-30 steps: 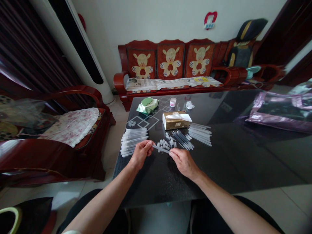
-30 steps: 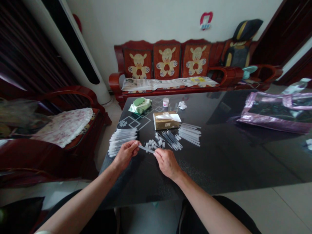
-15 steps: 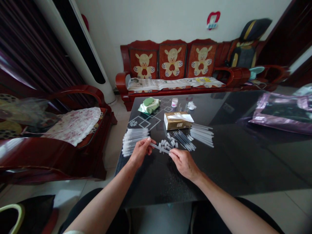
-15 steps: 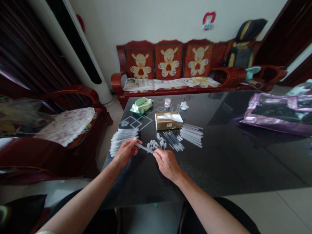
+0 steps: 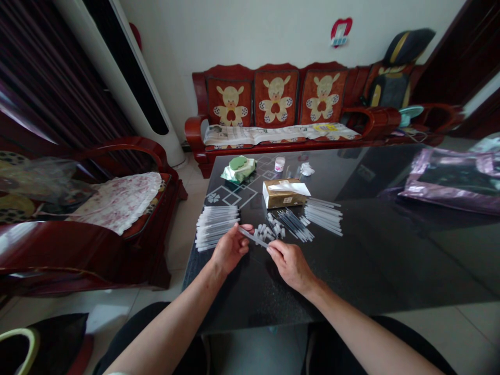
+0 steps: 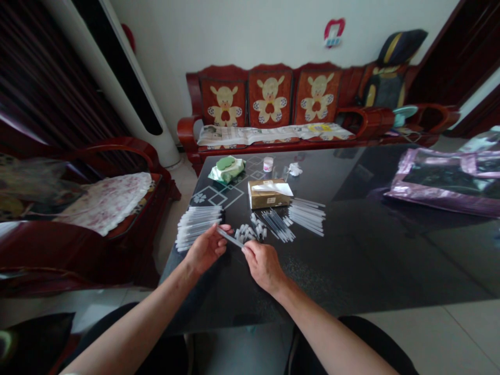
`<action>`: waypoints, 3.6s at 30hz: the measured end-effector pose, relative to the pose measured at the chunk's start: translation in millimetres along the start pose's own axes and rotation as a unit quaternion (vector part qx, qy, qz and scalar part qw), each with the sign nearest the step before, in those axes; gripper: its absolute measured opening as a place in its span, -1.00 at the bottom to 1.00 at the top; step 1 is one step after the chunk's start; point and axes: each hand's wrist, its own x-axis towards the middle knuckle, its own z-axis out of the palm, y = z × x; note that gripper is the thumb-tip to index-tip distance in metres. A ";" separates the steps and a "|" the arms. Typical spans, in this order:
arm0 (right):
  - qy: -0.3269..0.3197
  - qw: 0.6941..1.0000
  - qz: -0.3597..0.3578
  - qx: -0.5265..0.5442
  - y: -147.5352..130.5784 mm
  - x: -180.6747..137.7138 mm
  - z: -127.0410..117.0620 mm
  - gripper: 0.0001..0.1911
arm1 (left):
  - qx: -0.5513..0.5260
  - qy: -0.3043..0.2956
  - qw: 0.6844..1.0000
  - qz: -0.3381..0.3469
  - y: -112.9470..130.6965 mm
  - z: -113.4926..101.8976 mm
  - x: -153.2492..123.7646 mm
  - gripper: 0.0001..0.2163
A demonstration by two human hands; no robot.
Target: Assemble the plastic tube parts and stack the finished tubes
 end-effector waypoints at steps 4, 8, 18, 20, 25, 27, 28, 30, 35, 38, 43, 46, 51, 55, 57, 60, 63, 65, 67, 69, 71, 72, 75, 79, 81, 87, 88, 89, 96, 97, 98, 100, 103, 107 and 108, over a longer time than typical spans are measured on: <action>-0.027 0.999 0.002 -0.047 -3.1 -2.6 7.7 -0.71 | -0.072 -0.026 0.996 -0.039 -0.5 7.3 -5.5 -0.68; -0.027 0.995 -0.007 -0.100 -7.1 -4.2 11.4 -0.70 | -0.109 -0.045 0.992 -0.049 -5.6 12.1 -11.4 -0.66; 0.009 0.999 -0.024 -0.037 -10.3 -9.6 18.9 -0.68 | -0.128 -0.098 0.987 -0.021 -5.0 12.7 -14.3 -0.74; 0.008 1.000 -0.010 0.008 -10.3 -9.5 18.9 -0.67 | -0.119 -0.102 0.988 -0.014 -5.7 12.7 -14.0 -0.74; -0.027 0.987 0.045 0.154 -5.6 -3.2 15.0 -0.64 | -0.064 -0.067 0.996 -0.006 -4.6 11.3 -9.9 -0.72; -0.041 0.982 0.062 0.172 -2.8 -0.5 13.3 -0.64 | -0.009 -0.031 0.999 -0.003 -2.1 9.2 -6.8 -0.70; -0.044 0.981 0.069 0.174 -1.7 0.4 12.6 -0.64 | 0.029 -0.014 0.999 0.008 -0.8 7.7 -5.0 -0.70; -0.043 0.982 0.074 0.167 -0.7 1.0 11.5 -0.64 | 0.127 0.010 0.990 0.051 1.8 3.8 -1.3 -0.67; -0.019 0.997 0.038 0.067 -3.8 -1.8 9.1 -0.63 | 0.457 0.064 0.869 0.179 11.7 -5.5 5.2 -0.58; -0.011 1.000 0.017 -0.017 -5.6 -3.6 6.8 -0.64 | 0.582 0.056 0.780 0.222 19.8 -5.1 2.9 -0.54; -0.002 0.997 -0.010 -0.076 -6.2 -4.2 2.5 -0.68 | 0.624 0.011 0.746 0.231 22.1 1.1 -4.2 -0.49; 0.006 0.997 -0.017 -0.080 -7.5 -4.5 0.1 -0.68 | 0.595 0.011 0.775 0.214 14.4 3.9 -4.2 -0.50; 0.008 1.000 0.003 -0.022 -10.2 -5.7 -4.3 -0.64 | 0.497 0.032 0.847 0.187 -4.5 9.7 -3.1 -0.51; 0.006 0.998 0.028 0.054 -11.1 -5.5 -5.9 -0.63 | 0.386 0.040 0.904 0.182 -16.5 14.1 -5.5 -0.54; 0.009 0.995 0.037 0.093 -12.2 -4.8 -6.6 -0.63 | 0.343 0.034 0.922 0.176 -19.9 15.2 -7.0 -0.55; 0.010 0.989 0.050 0.142 -14.0 -3.5 -8.3 -0.64 | 0.306 0.027 0.934 0.179 -22.6 16.4 -8.7 -0.55; 0.008 0.980 0.068 0.186 -13.7 -3.0 -9.1 -0.64 | 0.290 0.022 0.938 0.188 -23.5 18.5 -9.6 -0.56; -0.002 0.966 0.103 0.236 -12.2 -3.6 -8.0 -0.65 | 0.283 0.015 0.939 0.193 -23.8 19.8 -10.0 -0.56; -0.020 0.935 0.163 0.315 -10.5 -4.4 -6.1 -0.66 | 0.286 0.013 0.938 0.193 -23.8 20.5 -10.4 -0.55; -0.039 0.884 0.224 0.408 -9.4 -4.9 -4.5 -0.67 | 0.297 0.013 0.935 0.193 -23.7 20.8 -11.2 -0.55; -0.057 0.832 0.265 0.485 -9.1 -4.6 -4.1 -0.68 | 0.302 0.010 0.933 0.195 -23.6 21.0 -12.1 -0.55; -0.066 0.809 0.277 0.513 -8.8 -4.3 -4.3 -0.69 | 0.303 0.006 0.933 0.196 -23.6 21.2 -12.5 -0.55; -0.096 0.762 0.298 0.566 -6.7 -3.0 -5.2 -0.69 | 0.306 -0.003 0.932 0.197 -23.3 21.3 -12.7 -0.56; -0.100 0.772 0.286 0.558 -0.3 -0.4 -5.2 -0.68 | 0.341 -0.002 0.918 0.202 -17.8 17.7 -10.1 -0.57; -0.084 0.810 0.271 0.514 2.6 1.6 -4.9 -0.67 | 0.358 -0.002 0.914 0.192 -12.1 14.6 -8.7 -0.57; -0.073 0.863 0.256 0.429 7.0 5.9 -0.8 -0.62 | 0.338 -0.022 0.932 0.131 2.9 9.4 -7.2 -0.54; -0.072 0.865 0.257 0.424 7.6 6.2 0.3 -0.61 | 0.335 -0.024 0.933 0.127 3.8 8.8 -6.8 -0.57; -0.072 0.867 0.260 0.419 8.3 6.3 1.3 -0.61 | 0.336 -0.028 0.933 0.126 4.5 8.2 -6.3 -0.59; -0.062 0.877 0.256 0.402 14.4 7.1 -2.8 -0.57 | 0.342 -0.015 0.927 0.154 16.5 -0.9 -3.1 -0.69; -0.057 0.877 0.256 0.403 15.4 7.3 -4.6 -0.59 | 0.340 -0.012 0.927 0.156 19.3 -2.3 -3.2 -0.69; -0.052 0.876 0.256 0.405 16.4 7.5 -6.4 -0.61 | 0.338 -0.012 0.928 0.154 22.1 -3.8 -3.5 -0.70; -0.049 0.874 0.252 0.412 18.3 8.0 -9.3 -0.65 | 0.338 -0.023 0.931 0.137 27.6 -6.8 -3.8 -0.70; -0.063 0.880 0.245 0.402 21.0 8.3 -9.3 -0.70 | 0.360 -0.018 0.920 0.150 36.1 -11.9 -3.5 -0.71; -0.074 0.923 0.241 0.293 21.9 7.6 4.1 -0.74 | 0.426 0.112 0.845 0.304 49.1 -18.6 -4.0 -0.73; -0.076 0.936 0.230 0.256 21.0 7.4 9.7 -0.76 | 0.437 0.138 0.826 0.328 51.6 -19.7 -4.5 -0.74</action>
